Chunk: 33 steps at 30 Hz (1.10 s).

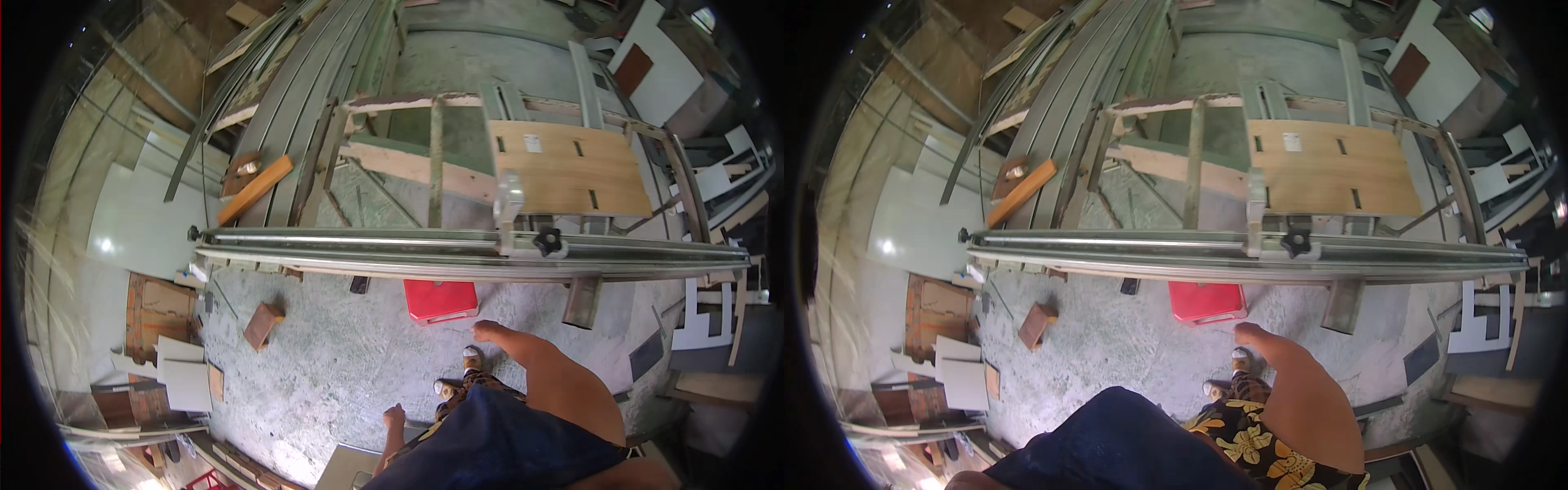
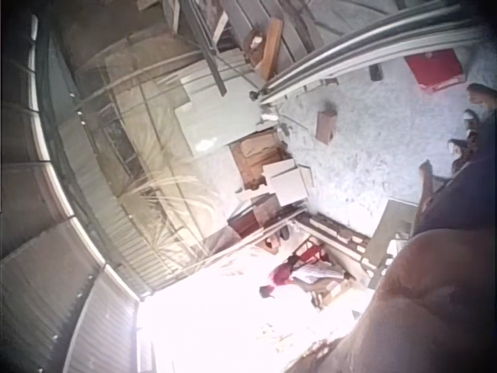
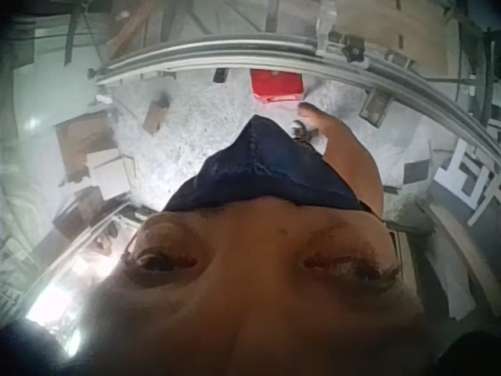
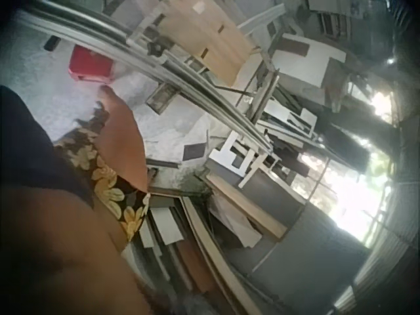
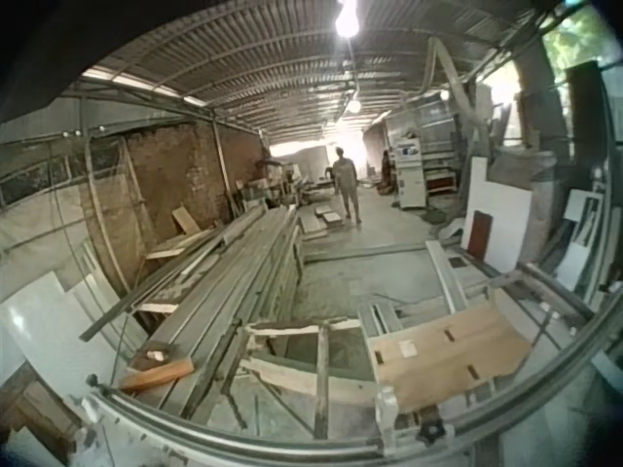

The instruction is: The recorder uses a mallet and a metal tool to join wooden pieces on a sliding table saw within a manufacturing workshop.

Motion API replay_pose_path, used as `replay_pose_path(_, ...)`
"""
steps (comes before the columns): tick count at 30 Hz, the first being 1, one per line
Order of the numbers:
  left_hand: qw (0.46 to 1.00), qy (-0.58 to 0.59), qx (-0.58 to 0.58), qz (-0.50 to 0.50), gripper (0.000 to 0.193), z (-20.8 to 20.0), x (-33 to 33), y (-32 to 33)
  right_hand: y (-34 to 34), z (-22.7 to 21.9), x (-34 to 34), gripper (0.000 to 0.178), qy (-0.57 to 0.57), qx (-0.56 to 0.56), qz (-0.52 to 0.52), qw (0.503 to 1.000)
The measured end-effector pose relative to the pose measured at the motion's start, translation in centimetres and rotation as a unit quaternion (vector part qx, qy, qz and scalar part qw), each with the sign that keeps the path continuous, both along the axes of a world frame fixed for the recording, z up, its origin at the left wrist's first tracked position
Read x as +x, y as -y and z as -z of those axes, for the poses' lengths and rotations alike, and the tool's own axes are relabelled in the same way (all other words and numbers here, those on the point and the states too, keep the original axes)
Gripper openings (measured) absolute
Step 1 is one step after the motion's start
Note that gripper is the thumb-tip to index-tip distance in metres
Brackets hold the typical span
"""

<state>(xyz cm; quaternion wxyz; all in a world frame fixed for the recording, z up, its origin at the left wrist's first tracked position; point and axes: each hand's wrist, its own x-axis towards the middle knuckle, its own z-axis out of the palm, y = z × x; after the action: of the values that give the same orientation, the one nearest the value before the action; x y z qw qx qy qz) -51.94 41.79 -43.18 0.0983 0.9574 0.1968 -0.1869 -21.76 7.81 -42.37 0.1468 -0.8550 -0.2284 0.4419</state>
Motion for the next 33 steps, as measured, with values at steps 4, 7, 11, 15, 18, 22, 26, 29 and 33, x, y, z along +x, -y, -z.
replay_pose_path(4,0.968,-0.090,-0.156,-0.175,0.030,0.0,4.6,-0.7,8.6,0.2,-3.8,0.032,-0.007,-0.038,0.085,0.996)
replay_pose_path(7,0.961,-0.044,-0.172,-0.213,0.029,-2.6,9.7,1.4,16.4,2.1,-6.5,0.032,0.017,-0.086,0.081,0.993)
replay_pose_path(11,0.962,0.050,-0.092,-0.254,0.029,-0.9,8.8,-1.1,17.3,-1.7,-8.0,0.035,0.038,-0.087,0.145,0.985)
replay_pose_path(15,0.978,-0.096,-0.002,0.187,0.024,-1.1,11.8,-1.5,21.0,-1.7,-10.8,0.037,0.070,-0.102,0.115,0.986)
replay_pose_path(18,0.945,-0.120,0.018,0.303,0.029,-1.6,13.1,-2.0,20.9,-2.4,-13.3,0.041,0.059,-0.097,0.168,0.979)
replay_pose_path(22,0.959,-0.134,0.012,0.251,0.033,-2.9,13.3,-5.9,17.6,-4.1,-14.0,0.045,0.029,-0.110,0.174,0.978)
replay_pose_path(26,0.959,-0.128,0.020,0.253,0.033,-4.2,14.3,-8.4,15.5,-4.3,-15.4,0.047,0.041,-0.081,0.233,0.968)
replay_pose_path(29,0.946,-0.173,0.049,0.271,0.033,-4.7,14.7,-9.4,14.5,-4.6,-15.8,0.046,0.041,-0.064,0.268,0.960)
replay_pose_path(33,0.934,-0.191,0.060,0.297,0.036,-4.3,15.4,-10.1,14.0,-5.1,-16.6,0.046,0.088,-0.059,0.279,0.954)
